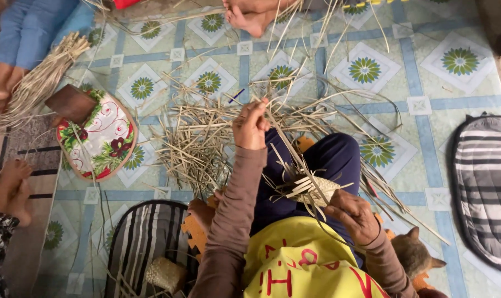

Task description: Weaving a base for a basket or similar item using dried plant fibers

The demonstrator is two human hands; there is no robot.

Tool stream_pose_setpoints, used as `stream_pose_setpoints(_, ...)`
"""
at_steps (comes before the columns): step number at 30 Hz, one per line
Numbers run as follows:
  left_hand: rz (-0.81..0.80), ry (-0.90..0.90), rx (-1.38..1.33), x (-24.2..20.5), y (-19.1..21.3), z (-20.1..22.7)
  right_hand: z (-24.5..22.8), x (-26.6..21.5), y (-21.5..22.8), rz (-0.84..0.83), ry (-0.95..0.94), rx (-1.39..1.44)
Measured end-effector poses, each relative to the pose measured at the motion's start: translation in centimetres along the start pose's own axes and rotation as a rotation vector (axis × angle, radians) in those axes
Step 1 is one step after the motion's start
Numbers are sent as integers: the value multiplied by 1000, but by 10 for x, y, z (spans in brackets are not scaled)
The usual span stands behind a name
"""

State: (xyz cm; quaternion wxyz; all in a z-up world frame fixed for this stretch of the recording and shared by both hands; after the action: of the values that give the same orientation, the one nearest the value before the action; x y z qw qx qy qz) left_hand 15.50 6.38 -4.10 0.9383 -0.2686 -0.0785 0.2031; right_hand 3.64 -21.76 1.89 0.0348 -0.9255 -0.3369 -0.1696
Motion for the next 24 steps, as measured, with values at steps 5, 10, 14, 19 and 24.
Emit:
stream_pose_setpoints(5, 371, 112, 166, 9, -17, 66, 2, 0, 10, 22, 130, 112)
stream_pose_setpoints(10, 500, -95, 194, 4, 20, 66, 45, -45, 25, 347, -89, 212)
stream_pose_setpoints(14, -188, -29, 755, -92, -43, 65, 45, -36, 21, 424, -62, 395)
stream_pose_setpoints(19, -716, 98, 755, -146, -72, 21, 36, -26, 22, 324, 1, 348)
stream_pose_setpoints(24, -514, 206, 513, -139, -64, 9, 38, -26, 36, 16, -33, 78)
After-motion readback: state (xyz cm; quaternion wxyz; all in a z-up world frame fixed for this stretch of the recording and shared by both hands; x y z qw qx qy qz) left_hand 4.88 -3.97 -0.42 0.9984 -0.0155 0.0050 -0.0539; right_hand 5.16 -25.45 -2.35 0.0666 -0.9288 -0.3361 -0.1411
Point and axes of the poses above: each hand's wrist, its own x-axis towards the middle knuckle, its own y-axis out of the back of the hand, z = x × y, the point moved 1 cm from there along x, towards the middle knuckle, and after that the axes turned 15 degrees about x, right-handed, at the moved point
